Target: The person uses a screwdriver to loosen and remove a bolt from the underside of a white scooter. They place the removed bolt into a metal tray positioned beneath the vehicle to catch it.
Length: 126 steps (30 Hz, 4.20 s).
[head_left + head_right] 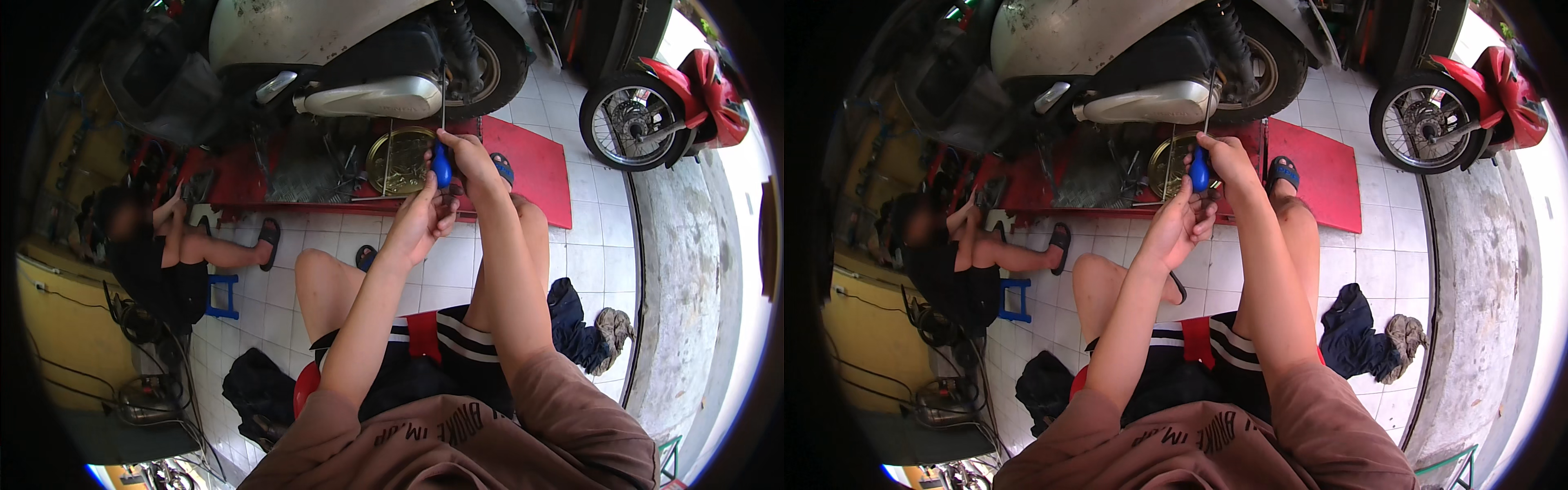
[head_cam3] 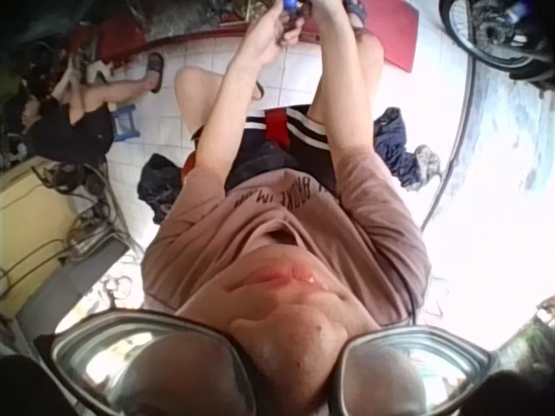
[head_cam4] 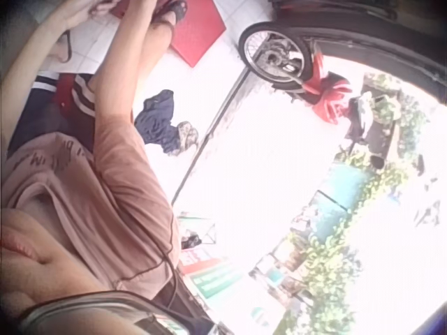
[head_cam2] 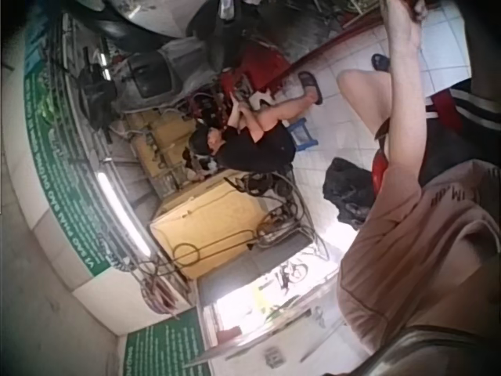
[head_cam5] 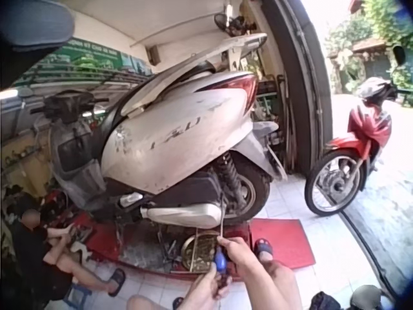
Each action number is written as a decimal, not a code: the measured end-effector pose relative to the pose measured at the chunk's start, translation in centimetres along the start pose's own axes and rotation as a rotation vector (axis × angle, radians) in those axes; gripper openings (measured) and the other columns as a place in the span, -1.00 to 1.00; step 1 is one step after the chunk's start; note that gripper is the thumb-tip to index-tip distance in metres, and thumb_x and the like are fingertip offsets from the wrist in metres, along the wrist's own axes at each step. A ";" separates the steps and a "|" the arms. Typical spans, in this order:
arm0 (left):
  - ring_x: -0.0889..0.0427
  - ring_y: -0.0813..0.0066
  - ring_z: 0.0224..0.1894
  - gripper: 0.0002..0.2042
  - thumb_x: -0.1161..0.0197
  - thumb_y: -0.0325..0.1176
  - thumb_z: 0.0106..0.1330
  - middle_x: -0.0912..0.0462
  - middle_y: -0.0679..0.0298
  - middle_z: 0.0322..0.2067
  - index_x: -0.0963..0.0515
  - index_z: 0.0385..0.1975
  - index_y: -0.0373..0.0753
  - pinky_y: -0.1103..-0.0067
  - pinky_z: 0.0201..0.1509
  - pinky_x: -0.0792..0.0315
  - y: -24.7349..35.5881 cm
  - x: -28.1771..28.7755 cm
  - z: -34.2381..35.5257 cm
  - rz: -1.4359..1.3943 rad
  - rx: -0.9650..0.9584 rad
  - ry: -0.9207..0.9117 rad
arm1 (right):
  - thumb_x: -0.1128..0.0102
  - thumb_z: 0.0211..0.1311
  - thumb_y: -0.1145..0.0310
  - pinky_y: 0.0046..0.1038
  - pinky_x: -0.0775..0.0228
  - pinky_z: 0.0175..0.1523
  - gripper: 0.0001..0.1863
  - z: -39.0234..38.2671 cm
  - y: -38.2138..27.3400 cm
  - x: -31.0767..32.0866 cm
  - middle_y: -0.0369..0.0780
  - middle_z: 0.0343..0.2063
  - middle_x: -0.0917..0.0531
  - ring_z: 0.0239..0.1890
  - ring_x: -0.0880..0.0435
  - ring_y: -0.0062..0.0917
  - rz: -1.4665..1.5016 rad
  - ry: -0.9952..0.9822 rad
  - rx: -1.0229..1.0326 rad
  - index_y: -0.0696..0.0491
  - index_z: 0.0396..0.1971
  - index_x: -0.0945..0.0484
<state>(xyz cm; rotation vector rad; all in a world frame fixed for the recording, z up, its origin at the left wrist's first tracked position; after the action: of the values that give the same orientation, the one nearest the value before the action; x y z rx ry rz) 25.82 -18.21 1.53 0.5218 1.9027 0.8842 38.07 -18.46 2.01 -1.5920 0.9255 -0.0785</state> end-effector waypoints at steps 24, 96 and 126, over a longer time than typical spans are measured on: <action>-0.31 0.62 -0.75 -0.68 -0.25 -0.09 0.26 -0.51 0.32 -0.64 -0.50 -0.47 -0.26 0.63 -0.67 -0.13 1.2 2.1 0.8 0.250 -0.143 0.208 | -0.14 0.23 0.10 -0.48 -0.49 -0.30 -0.57 0.9 -0.2 1.6 -0.16 -0.54 -0.64 -0.46 -0.64 -0.51 -0.298 0.191 0.100 0.26 -0.43 -0.56; -0.52 0.32 -0.68 -0.72 -0.28 -0.26 0.22 -0.54 0.09 -0.69 -0.52 -0.52 -0.39 0.45 -0.57 -0.33 4.6 -1.4 -2.0 1.293 -0.809 0.477 | -0.40 -0.02 0.05 -0.55 -0.44 -0.39 -0.56 0.1 -1.6 1.9 -0.19 -0.68 -0.63 -0.59 -0.61 -0.65 -0.664 0.363 0.234 0.20 -0.62 -0.64; -0.22 0.73 -0.69 -0.63 -0.13 -0.03 0.36 -0.44 0.37 -0.56 -0.48 -0.34 -0.29 0.74 -0.65 -0.04 0.6 1.4 0.6 -0.098 -0.117 0.091 | -0.12 0.25 0.19 -0.53 -0.40 -0.36 -0.67 0.0 0.2 -0.3 -0.21 -0.54 -0.64 -0.52 -0.58 -0.55 0.071 0.020 0.004 0.21 -0.41 -0.59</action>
<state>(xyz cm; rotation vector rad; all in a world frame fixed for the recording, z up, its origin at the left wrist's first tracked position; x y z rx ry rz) 25.72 -16.63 1.01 0.3208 1.9273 0.9621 37.76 -18.21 1.95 -1.5559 0.9961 -0.0462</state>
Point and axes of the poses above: each hand's wrist, its own z-axis towards the middle knuckle, its own x-axis out of the back of the hand, y = z × x, the point moved 6 cm from there along z, towards the middle knuckle
